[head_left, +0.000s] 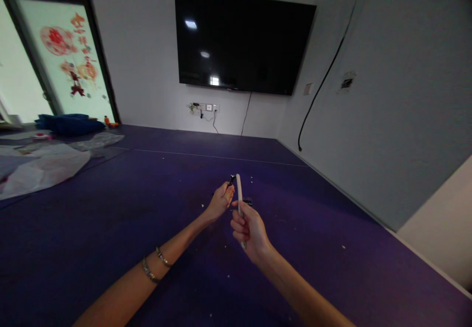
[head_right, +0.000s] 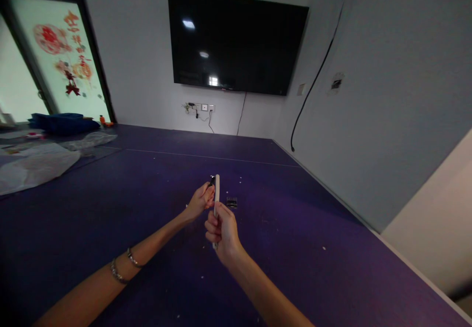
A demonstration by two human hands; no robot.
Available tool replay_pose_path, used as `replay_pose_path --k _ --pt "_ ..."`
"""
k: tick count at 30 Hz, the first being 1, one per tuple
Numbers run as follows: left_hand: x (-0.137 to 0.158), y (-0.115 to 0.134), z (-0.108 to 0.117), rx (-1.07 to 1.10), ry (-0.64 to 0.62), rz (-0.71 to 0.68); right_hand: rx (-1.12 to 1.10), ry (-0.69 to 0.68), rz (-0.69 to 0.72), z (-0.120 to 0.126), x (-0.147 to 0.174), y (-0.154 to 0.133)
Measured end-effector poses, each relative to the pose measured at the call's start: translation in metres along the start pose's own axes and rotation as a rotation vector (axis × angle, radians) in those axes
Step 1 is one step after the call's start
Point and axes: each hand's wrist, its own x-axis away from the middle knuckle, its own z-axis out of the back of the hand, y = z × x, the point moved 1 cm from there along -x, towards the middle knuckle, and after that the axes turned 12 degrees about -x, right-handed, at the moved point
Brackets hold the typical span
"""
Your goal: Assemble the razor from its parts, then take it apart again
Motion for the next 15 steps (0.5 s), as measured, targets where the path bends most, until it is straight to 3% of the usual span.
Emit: replay_pose_path --k 6,15 --pt "0.009 0.008 -0.005 -0.165 0.12 -0.033 -0.079 0.005 0.073 -0.011 0.006 0.003" --pt "0.013 0.019 -0.005 -0.287 0.184 -0.094 -0.105 0.012 -0.015 -0.015 0.011 0.009"
